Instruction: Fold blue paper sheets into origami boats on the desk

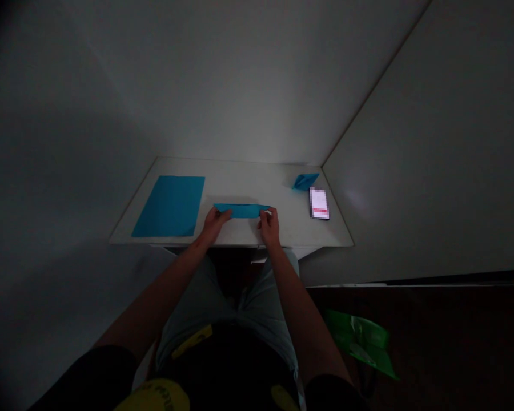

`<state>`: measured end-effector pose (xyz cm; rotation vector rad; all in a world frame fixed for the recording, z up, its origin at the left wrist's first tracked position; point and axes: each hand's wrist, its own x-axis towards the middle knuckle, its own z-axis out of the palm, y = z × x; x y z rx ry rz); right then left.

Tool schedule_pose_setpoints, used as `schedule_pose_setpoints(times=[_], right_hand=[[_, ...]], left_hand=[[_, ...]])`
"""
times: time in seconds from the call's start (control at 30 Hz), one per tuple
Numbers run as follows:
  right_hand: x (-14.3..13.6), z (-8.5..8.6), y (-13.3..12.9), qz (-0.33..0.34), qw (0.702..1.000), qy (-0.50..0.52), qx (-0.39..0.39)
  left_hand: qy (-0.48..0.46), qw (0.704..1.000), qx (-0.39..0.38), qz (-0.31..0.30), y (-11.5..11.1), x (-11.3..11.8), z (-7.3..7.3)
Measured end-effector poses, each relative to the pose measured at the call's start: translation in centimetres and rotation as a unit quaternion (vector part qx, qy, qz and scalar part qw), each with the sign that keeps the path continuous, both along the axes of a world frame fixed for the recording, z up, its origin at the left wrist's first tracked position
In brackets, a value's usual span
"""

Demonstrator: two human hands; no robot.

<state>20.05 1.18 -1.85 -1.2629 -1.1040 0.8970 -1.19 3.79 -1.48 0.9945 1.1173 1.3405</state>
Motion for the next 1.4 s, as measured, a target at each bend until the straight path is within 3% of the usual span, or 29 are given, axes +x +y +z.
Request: schedule_pose_setpoints(times=[0.23, 0.43, 0.67, 0.83, 1.07, 1.4], right_hand=[[0.1, 0.3, -0.2, 0.052, 0.998, -0.025, -0.025], [0.8, 0.5, -0.5, 0.044, 0.997, -0.029, -0.054], [1.6, 0.9, -1.3, 0.009, 0.995, -0.085, -0.043], [3.4, 1.6, -3.5, 0.05, 0.991, -0.123, 0.0], [6.0, 3.5, -6.6, 0.173, 0.933, -0.315, 0.029], [6.1, 5.4, -6.2, 0.242, 0.856, -0.449, 0.079]], left_hand=[[0.108, 0.993, 0.002, -0.049, -0.4, -0.3, 1.0], [0.144, 0.988, -0.037, 0.05, -0.6, -0.2, 1.0], [0.078, 0.996, 0.016, 0.031, -1.1, 0.2, 1.5], [0.068, 0.998, 0.009, 0.001, -1.1, 0.3, 1.2], [0.094, 0.994, 0.043, -0.026, -1.2, 0.2, 1.4], [0.078, 0.996, 0.027, -0.035, -1.0, 0.2, 0.6]])
